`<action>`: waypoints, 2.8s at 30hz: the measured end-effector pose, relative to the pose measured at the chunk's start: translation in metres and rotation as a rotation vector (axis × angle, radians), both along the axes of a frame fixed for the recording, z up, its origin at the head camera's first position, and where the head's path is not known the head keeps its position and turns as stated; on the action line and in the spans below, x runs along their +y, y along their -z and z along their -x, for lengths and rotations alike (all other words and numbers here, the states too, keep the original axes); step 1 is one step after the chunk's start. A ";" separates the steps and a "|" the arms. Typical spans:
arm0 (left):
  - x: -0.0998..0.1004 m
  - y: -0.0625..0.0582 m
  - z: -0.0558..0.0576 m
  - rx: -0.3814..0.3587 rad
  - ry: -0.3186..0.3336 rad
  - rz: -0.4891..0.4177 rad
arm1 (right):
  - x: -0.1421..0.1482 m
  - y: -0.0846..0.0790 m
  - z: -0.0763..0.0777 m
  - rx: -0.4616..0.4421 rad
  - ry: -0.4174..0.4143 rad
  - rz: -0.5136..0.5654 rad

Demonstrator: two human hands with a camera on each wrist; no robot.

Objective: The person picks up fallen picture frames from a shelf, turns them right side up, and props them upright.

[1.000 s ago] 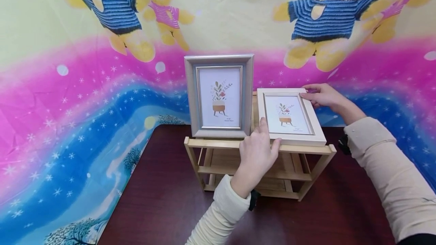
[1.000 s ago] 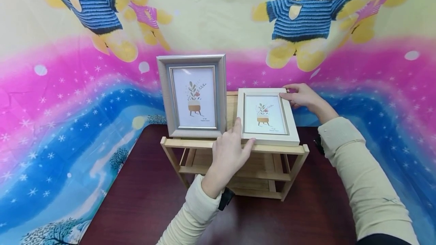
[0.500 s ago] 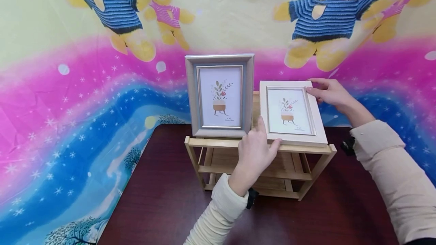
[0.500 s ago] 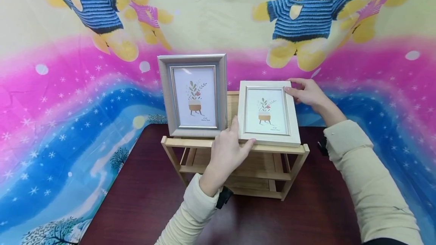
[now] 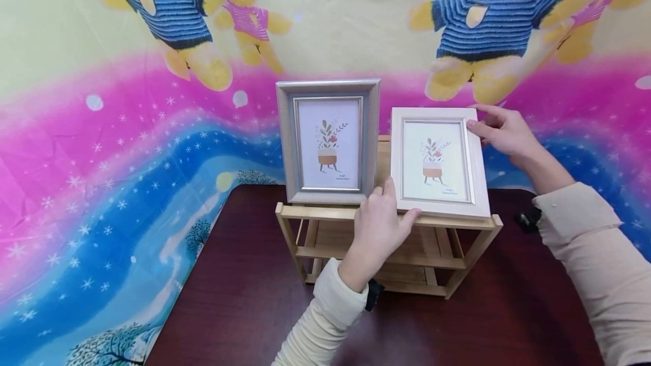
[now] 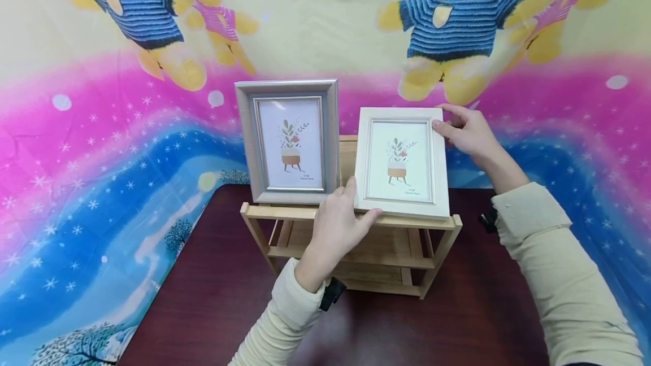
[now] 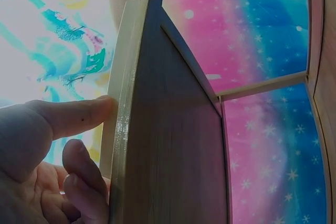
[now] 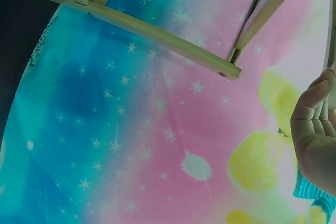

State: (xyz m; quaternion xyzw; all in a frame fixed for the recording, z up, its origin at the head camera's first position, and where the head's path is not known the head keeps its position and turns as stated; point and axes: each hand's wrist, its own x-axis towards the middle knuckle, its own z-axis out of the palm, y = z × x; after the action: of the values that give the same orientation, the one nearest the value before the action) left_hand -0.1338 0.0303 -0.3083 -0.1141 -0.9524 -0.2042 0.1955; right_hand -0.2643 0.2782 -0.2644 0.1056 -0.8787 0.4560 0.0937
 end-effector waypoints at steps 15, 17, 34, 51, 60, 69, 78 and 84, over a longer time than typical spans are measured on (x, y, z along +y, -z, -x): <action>0.003 -0.002 0.001 0.020 0.017 0.088 | -0.004 -0.014 -0.011 0.136 -0.017 0.176; 0.003 -0.002 0.001 0.022 0.019 0.088 | -0.005 -0.016 -0.014 0.151 -0.017 0.195; 0.002 0.004 0.002 0.119 0.038 0.010 | -0.009 -0.029 -0.025 0.307 -0.037 0.217; -0.006 0.001 0.005 0.302 0.096 -0.003 | -0.013 -0.036 -0.042 0.489 -0.015 0.206; -0.010 -0.004 0.010 0.422 0.161 -0.079 | -0.017 -0.039 -0.056 0.586 -0.053 0.214; -0.012 -0.002 0.015 0.321 0.262 -0.171 | -0.018 -0.038 -0.064 0.619 -0.049 0.221; -0.014 0.001 0.015 0.308 0.284 -0.176 | -0.015 -0.036 -0.055 0.666 -0.036 0.161; -0.012 0.005 0.013 0.356 0.293 -0.183 | -0.016 -0.038 -0.050 0.655 -0.053 0.191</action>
State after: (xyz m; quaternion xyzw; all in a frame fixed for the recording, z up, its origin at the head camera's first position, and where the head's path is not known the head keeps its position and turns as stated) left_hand -0.1468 0.0187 -0.3138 -0.2670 -0.8539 -0.2924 0.3378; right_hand -0.2147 0.2623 -0.2262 0.2601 -0.7523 0.4802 0.3685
